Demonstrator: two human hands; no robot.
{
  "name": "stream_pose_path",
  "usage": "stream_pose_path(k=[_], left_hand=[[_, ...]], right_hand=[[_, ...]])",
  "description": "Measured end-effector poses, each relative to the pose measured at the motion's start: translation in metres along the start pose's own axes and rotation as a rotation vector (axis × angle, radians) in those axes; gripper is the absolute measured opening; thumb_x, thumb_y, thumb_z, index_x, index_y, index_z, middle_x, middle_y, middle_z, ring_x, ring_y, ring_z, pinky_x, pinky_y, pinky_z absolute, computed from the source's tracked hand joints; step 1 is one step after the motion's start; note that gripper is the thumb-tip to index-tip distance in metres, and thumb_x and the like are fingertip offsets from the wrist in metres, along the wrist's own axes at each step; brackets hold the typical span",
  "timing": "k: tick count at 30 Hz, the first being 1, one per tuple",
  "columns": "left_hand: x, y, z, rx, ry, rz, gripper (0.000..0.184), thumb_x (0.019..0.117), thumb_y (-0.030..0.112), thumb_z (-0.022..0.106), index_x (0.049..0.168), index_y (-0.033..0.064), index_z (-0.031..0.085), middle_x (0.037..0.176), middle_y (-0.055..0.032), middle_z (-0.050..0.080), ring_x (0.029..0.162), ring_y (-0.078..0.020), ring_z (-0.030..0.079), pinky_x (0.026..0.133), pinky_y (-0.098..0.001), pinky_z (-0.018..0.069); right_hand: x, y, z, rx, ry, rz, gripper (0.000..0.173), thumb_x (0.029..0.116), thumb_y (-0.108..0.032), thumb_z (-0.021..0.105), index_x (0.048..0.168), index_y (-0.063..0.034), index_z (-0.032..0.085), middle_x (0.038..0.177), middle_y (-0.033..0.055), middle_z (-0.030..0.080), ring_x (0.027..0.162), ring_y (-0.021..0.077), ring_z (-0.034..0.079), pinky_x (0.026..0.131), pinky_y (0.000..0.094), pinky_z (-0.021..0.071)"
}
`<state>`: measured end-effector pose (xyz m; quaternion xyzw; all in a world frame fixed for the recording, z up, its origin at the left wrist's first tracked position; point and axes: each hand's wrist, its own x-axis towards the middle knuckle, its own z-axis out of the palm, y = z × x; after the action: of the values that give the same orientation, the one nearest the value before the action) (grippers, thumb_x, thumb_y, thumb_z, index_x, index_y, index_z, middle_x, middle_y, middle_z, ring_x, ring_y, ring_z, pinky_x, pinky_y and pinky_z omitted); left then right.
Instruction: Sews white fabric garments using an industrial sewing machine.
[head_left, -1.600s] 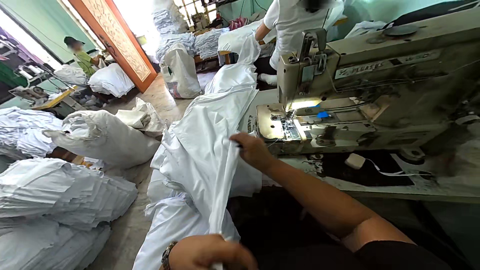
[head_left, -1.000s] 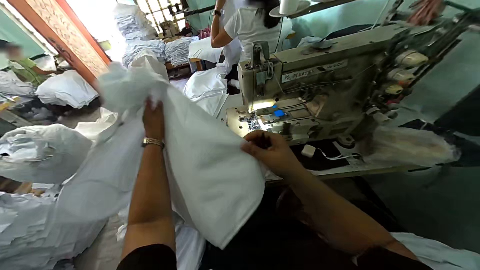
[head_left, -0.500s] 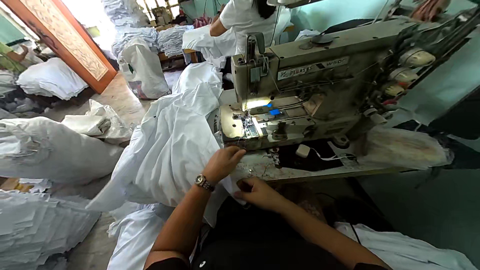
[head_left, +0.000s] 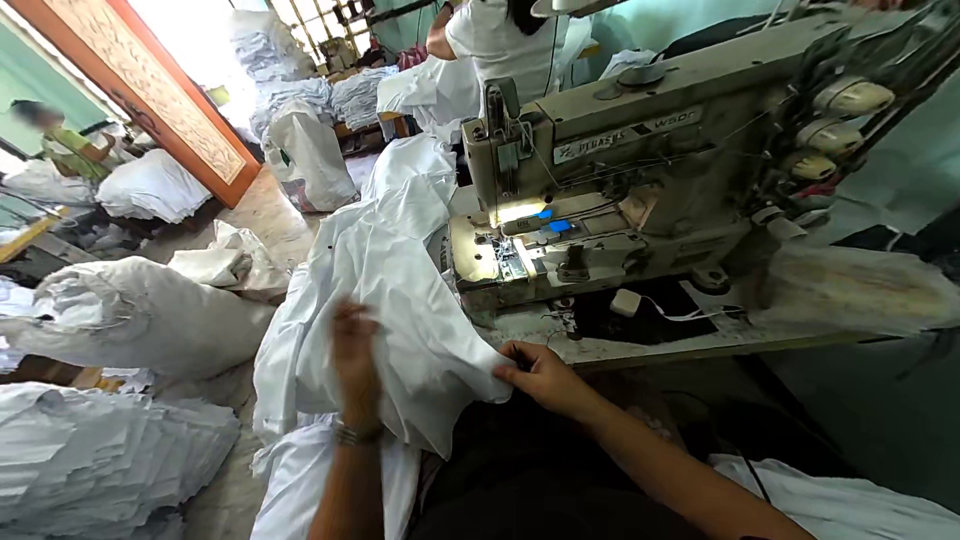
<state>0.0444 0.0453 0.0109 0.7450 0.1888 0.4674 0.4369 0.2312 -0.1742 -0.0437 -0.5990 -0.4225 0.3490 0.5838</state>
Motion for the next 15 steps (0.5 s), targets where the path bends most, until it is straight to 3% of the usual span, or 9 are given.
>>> stream_pose_path(k=[2,3,4,6,7,9,11,13,15], left_hand=[[-0.038,0.011,0.041,0.149,-0.525,0.022,0.051,0.1004,0.009,0.057,0.149,-0.0039,0.045,0.09,-0.0059,0.072,0.073,-0.0124,0.069,0.069,-0.0333,0.0602],[-0.045,0.017,0.057,0.242,-0.681,0.076,0.046,0.1022,0.012,0.056,0.146,-0.0018,0.051,0.083,-0.008,0.072,0.068,-0.0176,0.069,0.066,-0.0393,0.0599],[-0.046,0.02,0.066,0.294,-0.741,0.142,0.036,0.1039,0.015,0.053,0.136,-0.0006,0.06,0.077,-0.0088,0.071,0.065,-0.02,0.069,0.063,-0.0415,0.0593],[-0.036,0.023,0.071,0.255,-0.712,0.232,0.026,0.1072,0.018,0.049,0.111,0.0009,0.068,0.072,-0.0074,0.065,0.06,-0.0159,0.063,0.059,-0.0338,0.0552],[-0.029,0.025,0.074,0.21,-0.669,0.255,0.026,0.1075,0.018,0.049,0.106,0.0001,0.068,0.071,-0.0071,0.064,0.06,-0.0135,0.061,0.059,-0.0303,0.0539],[-0.02,0.033,0.084,0.166,-0.586,0.278,0.026,0.1072,0.017,0.05,0.103,-0.0011,0.068,0.075,-0.0082,0.065,0.064,-0.0127,0.062,0.062,-0.0292,0.0544],[-0.011,0.036,0.099,0.115,-0.558,0.288,0.024,0.1064,0.015,0.051,0.103,-0.0024,0.068,0.078,-0.0091,0.067,0.066,-0.0123,0.064,0.064,-0.0284,0.0552],[0.006,0.037,0.113,0.051,-0.56,0.31,0.022,0.1047,0.012,0.054,0.11,-0.0043,0.068,0.084,-0.0108,0.069,0.071,-0.0124,0.065,0.068,-0.0282,0.0566],[0.031,0.036,0.123,0.08,-0.623,0.376,0.028,0.1038,0.013,0.055,0.125,-0.002,0.066,0.107,-0.0129,0.07,0.093,-0.0156,0.068,0.085,-0.0316,0.0577]], right_hand=[[-0.001,-0.01,0.003,-0.075,-0.08,-0.066,0.025,0.0961,-0.029,0.071,0.1,-0.0037,0.069,0.081,-0.0017,0.066,0.071,-0.0006,0.06,0.068,0.0192,0.0521],[-0.002,-0.013,0.003,-0.112,-0.08,-0.14,0.026,0.0964,-0.029,0.071,0.098,-0.003,0.069,0.08,-0.0012,0.065,0.069,-0.0007,0.058,0.066,0.0187,0.0507],[-0.004,-0.014,0.002,-0.115,-0.041,-0.228,0.024,0.0968,-0.028,0.071,0.096,-0.0037,0.069,0.08,-0.0023,0.065,0.068,-0.0019,0.058,0.065,0.0174,0.0508],[-0.007,-0.013,-0.001,0.002,0.098,-0.359,0.018,0.0964,-0.026,0.072,0.098,-0.0087,0.07,0.085,-0.0076,0.067,0.072,-0.0044,0.06,0.066,0.015,0.0527],[-0.008,-0.011,-0.002,0.093,0.148,-0.375,0.017,0.095,-0.028,0.074,0.103,-0.0136,0.07,0.089,-0.0109,0.069,0.076,-0.0044,0.062,0.068,0.0154,0.0536],[-0.012,-0.006,0.001,0.173,0.157,-0.296,0.031,0.0899,-0.029,0.078,0.115,-0.0154,0.067,0.099,-0.0126,0.071,0.087,-0.0021,0.067,0.077,0.0187,0.0579],[-0.016,-0.002,0.014,0.177,0.169,-0.135,0.028,0.0889,-0.017,0.077,0.113,-0.0076,0.067,0.095,-0.0057,0.075,0.085,0.0025,0.071,0.079,0.0226,0.0608],[-0.017,-0.004,0.018,0.119,0.211,-0.082,0.019,0.0927,-0.015,0.073,0.108,-0.0052,0.069,0.088,-0.0031,0.074,0.078,0.0033,0.07,0.074,0.0223,0.0601],[-0.019,-0.018,0.01,0.074,0.281,-0.112,0.016,0.0939,-0.014,0.07,0.108,-0.0069,0.067,0.084,-0.0072,0.072,0.067,-0.0004,0.065,0.062,0.0187,0.057]])
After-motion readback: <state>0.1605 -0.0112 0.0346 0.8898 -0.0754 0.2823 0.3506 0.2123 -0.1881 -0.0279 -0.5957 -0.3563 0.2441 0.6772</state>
